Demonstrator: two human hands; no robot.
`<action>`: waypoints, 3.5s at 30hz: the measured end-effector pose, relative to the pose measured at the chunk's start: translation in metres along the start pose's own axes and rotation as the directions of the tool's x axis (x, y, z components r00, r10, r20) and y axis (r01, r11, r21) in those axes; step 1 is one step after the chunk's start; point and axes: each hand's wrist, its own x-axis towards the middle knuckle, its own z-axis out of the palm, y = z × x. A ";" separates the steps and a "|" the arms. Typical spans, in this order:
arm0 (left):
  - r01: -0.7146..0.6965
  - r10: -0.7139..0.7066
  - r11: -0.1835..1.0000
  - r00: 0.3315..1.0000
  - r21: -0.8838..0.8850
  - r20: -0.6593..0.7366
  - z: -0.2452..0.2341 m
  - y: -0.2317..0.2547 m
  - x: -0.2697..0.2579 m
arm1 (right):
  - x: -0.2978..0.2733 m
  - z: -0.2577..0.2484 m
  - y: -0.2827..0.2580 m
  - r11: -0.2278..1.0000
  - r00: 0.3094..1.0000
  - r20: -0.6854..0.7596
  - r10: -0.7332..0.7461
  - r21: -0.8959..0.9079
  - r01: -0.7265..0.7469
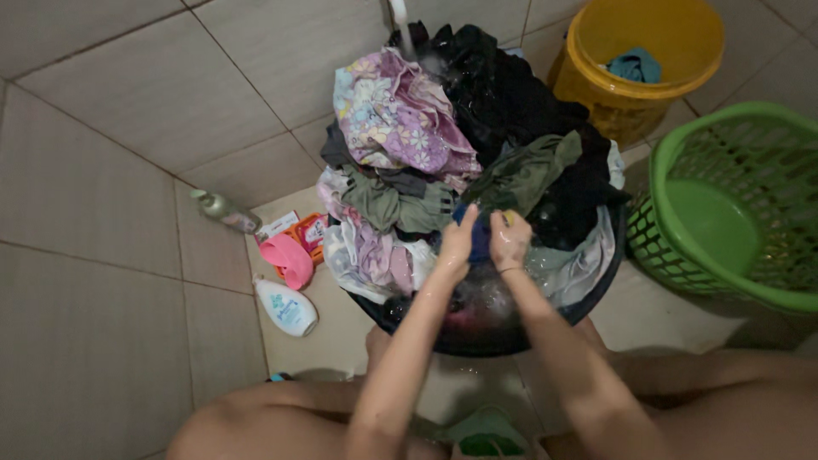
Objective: The person washes various clothes by hand in a black basin filled with water. They scrub and rinse multiple items including a blue cloth, a dark blue shirt, a white cloth, a red shirt, a dark green cloth, and a black cloth, then place them into a yellow bucket.
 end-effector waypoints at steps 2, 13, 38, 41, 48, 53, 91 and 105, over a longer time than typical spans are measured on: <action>0.056 -0.052 0.997 0.995 -0.048 0.087 -0.022 0.011 -0.003 | 0.018 -0.015 0.002 0.993 0.994 0.005 0.112 -0.023 -0.112; -0.293 0.354 0.933 0.848 -0.208 0.394 -0.075 0.040 0.005 | -0.039 -0.047 -0.003 0.909 0.775 0.617 -0.135 -0.234 0.344; -0.021 0.200 0.644 0.969 0.765 -0.142 -0.086 -0.147 0.062 | -0.030 0.013 0.111 0.588 0.769 0.637 0.055 -0.643 0.491; 0.013 0.162 0.517 0.980 0.856 -0.113 -0.077 -0.134 0.065 | -0.017 0.015 0.140 0.703 0.752 0.657 0.053 -0.560 0.439; -0.101 0.078 0.128 0.993 0.987 0.092 -0.077 -0.007 0.021 | 0.006 -0.006 0.040 0.865 0.646 0.762 0.045 -0.352 0.356; -0.695 0.240 0.523 0.676 0.494 0.697 -0.048 0.049 -0.004 | 0.039 -0.073 -0.118 0.901 0.710 0.596 -0.374 0.416 0.126; -0.068 0.022 0.908 0.993 0.414 0.115 -0.009 -0.045 0.077 | -0.060 -0.022 -0.015 0.946 0.824 0.465 0.323 -0.150 -0.286; -0.471 -0.002 0.473 0.844 0.744 0.536 0.010 -0.049 0.030 | 0.175 -0.162 -0.120 0.557 0.917 0.366 0.157 0.735 -0.388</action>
